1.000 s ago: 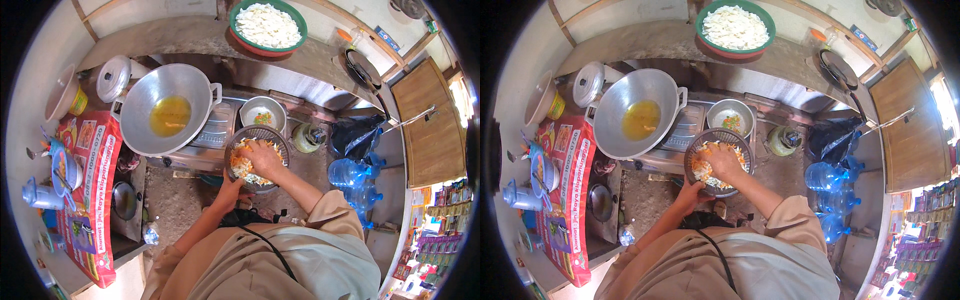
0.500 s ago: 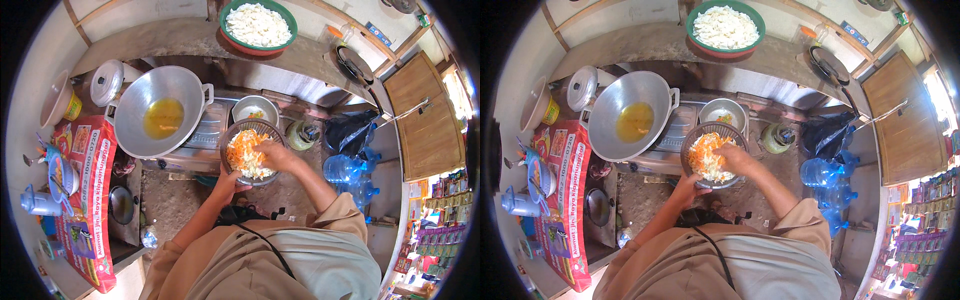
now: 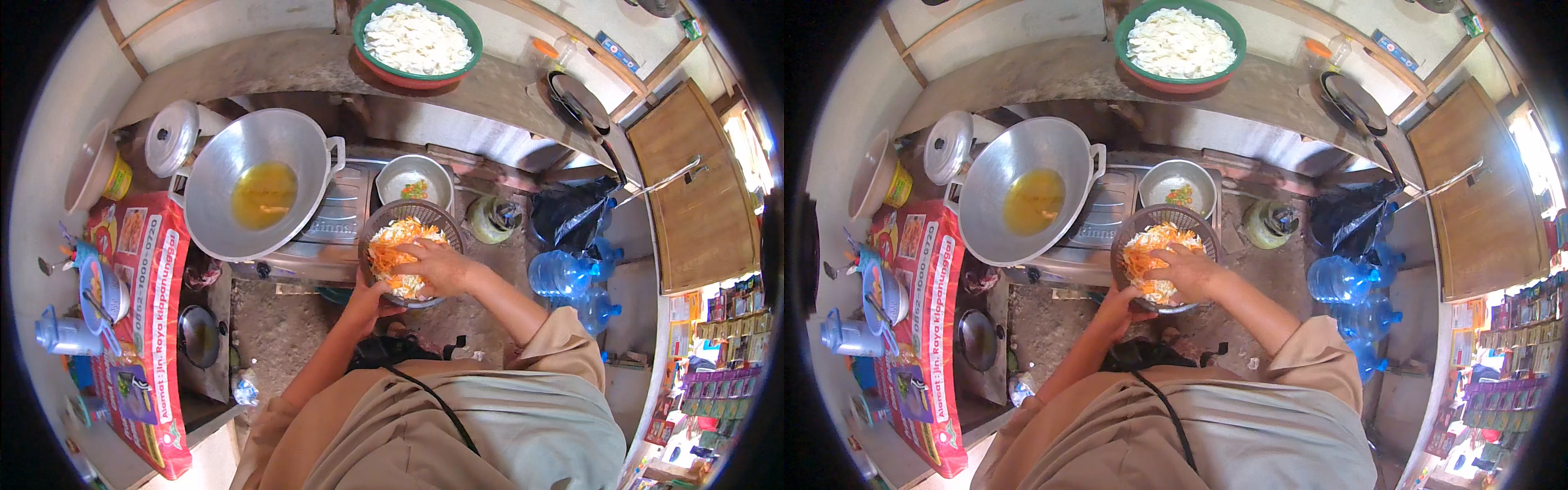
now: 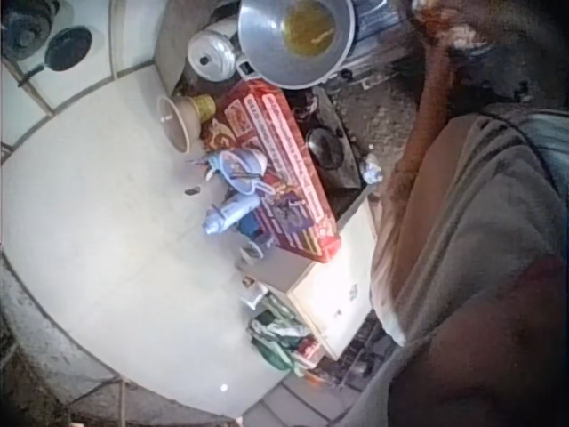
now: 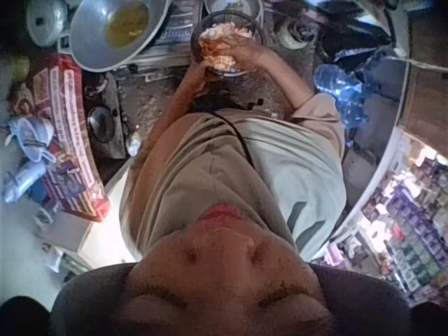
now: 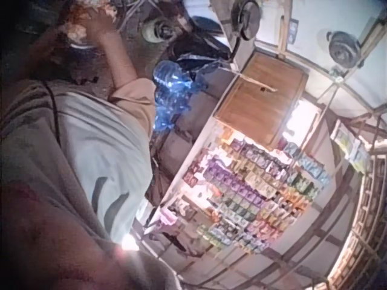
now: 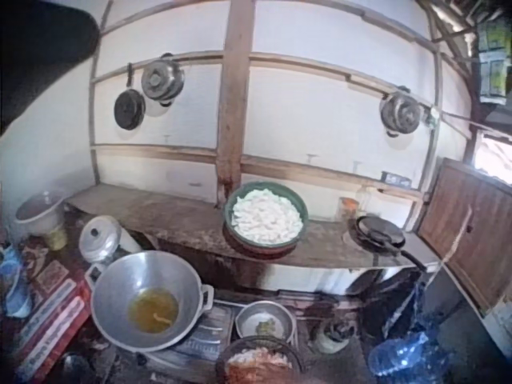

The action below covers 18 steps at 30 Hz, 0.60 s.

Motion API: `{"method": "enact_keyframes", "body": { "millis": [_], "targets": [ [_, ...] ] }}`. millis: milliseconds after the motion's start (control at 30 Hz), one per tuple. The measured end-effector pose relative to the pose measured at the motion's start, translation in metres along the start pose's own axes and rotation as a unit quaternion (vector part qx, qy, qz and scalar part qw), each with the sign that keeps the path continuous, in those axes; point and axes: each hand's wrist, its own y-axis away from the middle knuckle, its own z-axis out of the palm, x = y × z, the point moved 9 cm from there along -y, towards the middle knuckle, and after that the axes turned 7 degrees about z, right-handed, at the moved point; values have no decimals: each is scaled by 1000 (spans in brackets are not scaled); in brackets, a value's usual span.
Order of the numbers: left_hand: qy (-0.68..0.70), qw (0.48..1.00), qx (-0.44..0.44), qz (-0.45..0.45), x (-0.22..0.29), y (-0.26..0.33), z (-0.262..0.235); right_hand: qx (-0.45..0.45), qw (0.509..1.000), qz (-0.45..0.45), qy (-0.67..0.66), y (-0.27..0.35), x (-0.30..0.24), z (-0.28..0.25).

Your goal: The person chops green vegetables with a knife on a cutting board, transfers them into a pot on a stove, adds shredded cabbage and carrots from a bowl to the pot, and then moves a green bowl of crackers and a red plastic basket.

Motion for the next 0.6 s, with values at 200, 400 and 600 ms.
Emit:
{"method": "enact_keyframes", "body": {
  "millis": [200, 400, 600],
  "targets": [
    [-36, 999, 8, 8, 4, -2, 3, 11, 995, 58, 75, 1, 3, 0],
    [-51, 998, 4, 22, 0, -10, -3, 149, 982, 59, 99, -3, 8, -4],
    [-31, 999, -1, 15, 13, -12, 12, 248, 960, 127, -3, -6, 31, -47]
  ]
}}
